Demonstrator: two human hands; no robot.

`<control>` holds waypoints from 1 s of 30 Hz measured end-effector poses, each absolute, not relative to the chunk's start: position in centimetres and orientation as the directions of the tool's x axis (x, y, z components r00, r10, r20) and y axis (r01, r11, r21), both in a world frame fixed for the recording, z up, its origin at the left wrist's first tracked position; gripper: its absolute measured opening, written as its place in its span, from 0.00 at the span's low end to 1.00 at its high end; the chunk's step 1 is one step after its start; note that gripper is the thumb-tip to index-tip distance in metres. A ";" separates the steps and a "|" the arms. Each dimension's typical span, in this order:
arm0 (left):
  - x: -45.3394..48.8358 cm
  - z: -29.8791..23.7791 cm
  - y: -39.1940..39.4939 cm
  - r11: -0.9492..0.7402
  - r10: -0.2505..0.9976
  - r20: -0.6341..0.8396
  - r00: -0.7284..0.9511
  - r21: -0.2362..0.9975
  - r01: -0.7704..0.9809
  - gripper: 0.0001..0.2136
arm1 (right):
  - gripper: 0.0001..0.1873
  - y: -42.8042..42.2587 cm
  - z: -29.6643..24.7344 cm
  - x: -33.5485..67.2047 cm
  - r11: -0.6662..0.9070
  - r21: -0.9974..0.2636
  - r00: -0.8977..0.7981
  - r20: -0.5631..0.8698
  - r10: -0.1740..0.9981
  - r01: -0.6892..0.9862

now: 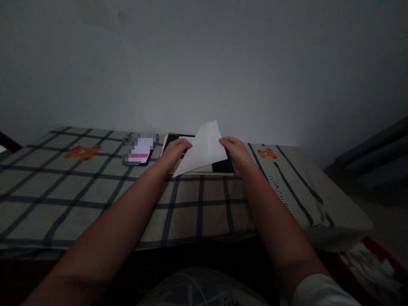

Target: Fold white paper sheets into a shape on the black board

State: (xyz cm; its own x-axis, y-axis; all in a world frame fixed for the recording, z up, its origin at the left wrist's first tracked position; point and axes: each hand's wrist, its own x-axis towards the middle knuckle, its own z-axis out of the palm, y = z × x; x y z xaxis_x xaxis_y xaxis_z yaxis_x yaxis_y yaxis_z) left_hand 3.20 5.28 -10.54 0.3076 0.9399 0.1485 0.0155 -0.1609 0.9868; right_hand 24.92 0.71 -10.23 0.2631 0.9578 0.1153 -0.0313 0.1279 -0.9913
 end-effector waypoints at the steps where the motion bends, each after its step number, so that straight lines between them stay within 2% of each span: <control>1: 3.1 -10.4 5.1 -0.140 0.924 0.128 0.361 0.990 0.006 0.06 | 0.11 0.7 -10.2 24.9 0.139 -0.990 0.274 0.126 0.953 -0.030; 3: 3.1 -10.2 5.0 -0.127 0.900 0.112 0.421 0.992 0.007 0.07 | 0.13 0.7 -10.1 24.9 0.160 -0.986 0.273 0.144 0.951 -0.038; 5: 3.1 -10.2 5.0 -0.146 0.907 0.133 0.399 0.989 0.002 0.06 | 0.15 0.6 -10.0 24.9 0.192 -0.979 0.260 0.168 0.951 -0.069; 8: 3.2 -10.2 5.3 -0.194 0.947 0.203 0.247 0.979 -0.059 0.06 | 0.21 0.6 -9.7 25.1 0.189 -0.973 0.249 0.152 0.957 -0.134; 11: 3.2 -10.3 5.7 -0.209 0.966 0.231 0.119 0.962 -0.173 0.08 | 0.26 0.5 -9.6 25.1 0.107 -0.982 0.196 0.075 0.978 -0.158; 14: 3.3 -10.3 5.7 -0.172 0.969 0.207 0.135 0.957 -0.235 0.11 | 0.21 0.4 -9.8 24.6 0.049 -0.994 0.107 0.038 0.994 -0.102; 16: 3.5 -10.4 5.5 -0.156 0.965 0.198 0.172 0.960 -0.231 0.11 | 0.16 0.4 -10.0 24.2 0.064 -0.996 0.090 0.058 0.994 -0.063; 21: 3.9 -10.6 5.2 -0.159 0.955 0.199 0.219 0.969 -0.189 0.09 | 0.09 0.3 -9.8 23.9 0.140 -0.986 0.139 0.127 0.982 -0.086; 27: 4.1 -10.5 5.0 -0.128 0.960 0.173 0.219 0.970 -0.205 0.06 | 0.13 0.0 -9.7 23.7 0.187 -0.976 0.071 0.180 0.981 -0.111; 30: 4.2 -10.4 4.7 -0.098 0.945 0.164 0.282 0.967 -0.236 0.08 | 0.16 0.1 -9.8 23.6 0.238 -0.966 0.079 0.231 0.970 -0.100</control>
